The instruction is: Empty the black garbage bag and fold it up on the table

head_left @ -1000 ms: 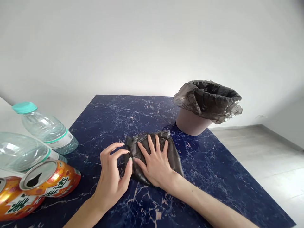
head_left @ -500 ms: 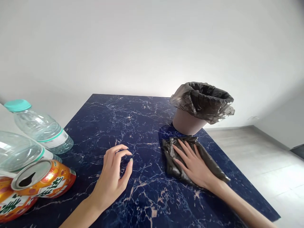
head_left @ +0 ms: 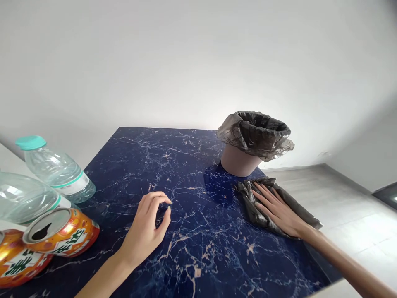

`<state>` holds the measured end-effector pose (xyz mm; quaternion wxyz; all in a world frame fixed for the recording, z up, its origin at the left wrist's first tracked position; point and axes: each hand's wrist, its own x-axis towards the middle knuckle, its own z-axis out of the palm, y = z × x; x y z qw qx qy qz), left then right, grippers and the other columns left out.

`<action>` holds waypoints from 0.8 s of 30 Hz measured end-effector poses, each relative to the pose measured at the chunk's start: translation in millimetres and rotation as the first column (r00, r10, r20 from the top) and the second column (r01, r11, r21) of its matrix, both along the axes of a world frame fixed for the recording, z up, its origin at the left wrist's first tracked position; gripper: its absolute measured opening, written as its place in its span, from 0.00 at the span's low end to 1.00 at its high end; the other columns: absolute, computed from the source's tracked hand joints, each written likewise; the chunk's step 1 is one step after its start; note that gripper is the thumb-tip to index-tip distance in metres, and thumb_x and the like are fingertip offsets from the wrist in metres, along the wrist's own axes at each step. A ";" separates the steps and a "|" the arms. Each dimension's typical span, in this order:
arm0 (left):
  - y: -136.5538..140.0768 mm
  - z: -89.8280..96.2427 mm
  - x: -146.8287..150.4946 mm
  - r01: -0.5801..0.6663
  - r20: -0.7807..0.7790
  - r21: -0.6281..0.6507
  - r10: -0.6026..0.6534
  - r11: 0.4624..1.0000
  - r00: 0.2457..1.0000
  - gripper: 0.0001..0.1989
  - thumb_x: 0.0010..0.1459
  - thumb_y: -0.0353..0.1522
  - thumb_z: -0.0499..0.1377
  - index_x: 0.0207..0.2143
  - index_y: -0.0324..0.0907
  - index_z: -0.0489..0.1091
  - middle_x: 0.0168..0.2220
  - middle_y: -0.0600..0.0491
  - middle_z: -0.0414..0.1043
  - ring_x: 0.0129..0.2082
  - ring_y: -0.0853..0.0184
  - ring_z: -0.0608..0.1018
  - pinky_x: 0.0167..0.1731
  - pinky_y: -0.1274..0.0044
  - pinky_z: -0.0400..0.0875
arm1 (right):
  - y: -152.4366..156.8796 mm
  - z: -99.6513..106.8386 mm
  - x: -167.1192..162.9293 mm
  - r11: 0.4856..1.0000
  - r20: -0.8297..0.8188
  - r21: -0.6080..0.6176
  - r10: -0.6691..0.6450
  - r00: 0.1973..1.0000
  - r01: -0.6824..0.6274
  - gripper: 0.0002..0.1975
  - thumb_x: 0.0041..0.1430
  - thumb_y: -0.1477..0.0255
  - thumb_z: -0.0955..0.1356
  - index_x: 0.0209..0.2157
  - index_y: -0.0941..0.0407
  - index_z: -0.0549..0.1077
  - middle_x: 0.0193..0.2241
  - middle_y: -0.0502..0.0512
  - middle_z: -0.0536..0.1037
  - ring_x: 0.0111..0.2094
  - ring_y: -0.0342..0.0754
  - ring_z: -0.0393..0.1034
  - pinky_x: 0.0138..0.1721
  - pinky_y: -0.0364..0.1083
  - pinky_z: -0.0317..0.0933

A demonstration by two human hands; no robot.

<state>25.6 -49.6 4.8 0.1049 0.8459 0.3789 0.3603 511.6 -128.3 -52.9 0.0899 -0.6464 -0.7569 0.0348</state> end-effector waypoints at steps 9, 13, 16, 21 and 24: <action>-2.7 2.5 -1.9 0.032 0.007 -0.026 -0.032 0.999 0.999 0.05 0.76 0.32 0.53 0.50 0.48 0.67 0.51 0.48 0.72 0.54 0.57 0.76 0.55 0.62 0.75 | -0.1 37.9 -26.8 0.980 -0.017 0.200 -0.019 1.000 0.022 0.28 0.81 0.58 0.55 0.74 0.48 0.66 0.76 0.54 0.61 0.78 0.56 0.51 0.79 0.66 0.44; -3.2 1.4 -2.3 0.049 -0.003 -0.032 -0.049 0.998 0.999 0.05 0.76 0.33 0.53 0.49 0.48 0.68 0.51 0.48 0.74 0.54 0.57 0.78 0.54 0.62 0.77 | -3.0 47.5 -69.9 0.952 -0.042 0.303 0.061 0.997 -0.045 0.25 0.80 0.61 0.59 0.72 0.51 0.68 0.75 0.57 0.64 0.78 0.58 0.52 0.78 0.67 0.49; -3.0 0.7 -2.5 0.050 -0.012 -0.036 -0.050 0.998 0.999 0.06 0.75 0.34 0.53 0.50 0.48 0.69 0.52 0.47 0.75 0.54 0.56 0.79 0.54 0.61 0.78 | -5.6 49.6 -114.4 0.935 -0.056 0.306 0.207 0.977 -0.181 0.26 0.80 0.65 0.61 0.74 0.50 0.64 0.76 0.57 0.60 0.78 0.58 0.49 0.77 0.69 0.50; -1.5 -2.1 -3.5 0.041 -0.039 -0.047 -0.043 0.998 0.998 0.08 0.75 0.36 0.54 0.51 0.48 0.71 0.56 0.45 0.77 0.58 0.54 0.80 0.58 0.57 0.79 | 2.7 43.9 -187.3 0.931 -0.128 0.134 0.356 0.926 -0.340 0.30 0.82 0.61 0.59 0.78 0.53 0.55 0.79 0.57 0.50 0.80 0.55 0.40 0.79 0.64 0.46; 0.5 -6.2 -4.4 0.045 -0.062 -0.056 -0.048 0.997 0.997 0.11 0.76 0.38 0.54 0.54 0.48 0.72 0.61 0.45 0.76 0.63 0.52 0.79 0.61 0.56 0.78 | 20.5 39.3 -221.0 0.952 -0.159 0.064 0.307 0.938 -0.300 0.32 0.82 0.56 0.55 0.79 0.54 0.54 0.79 0.57 0.49 0.80 0.55 0.39 0.79 0.64 0.43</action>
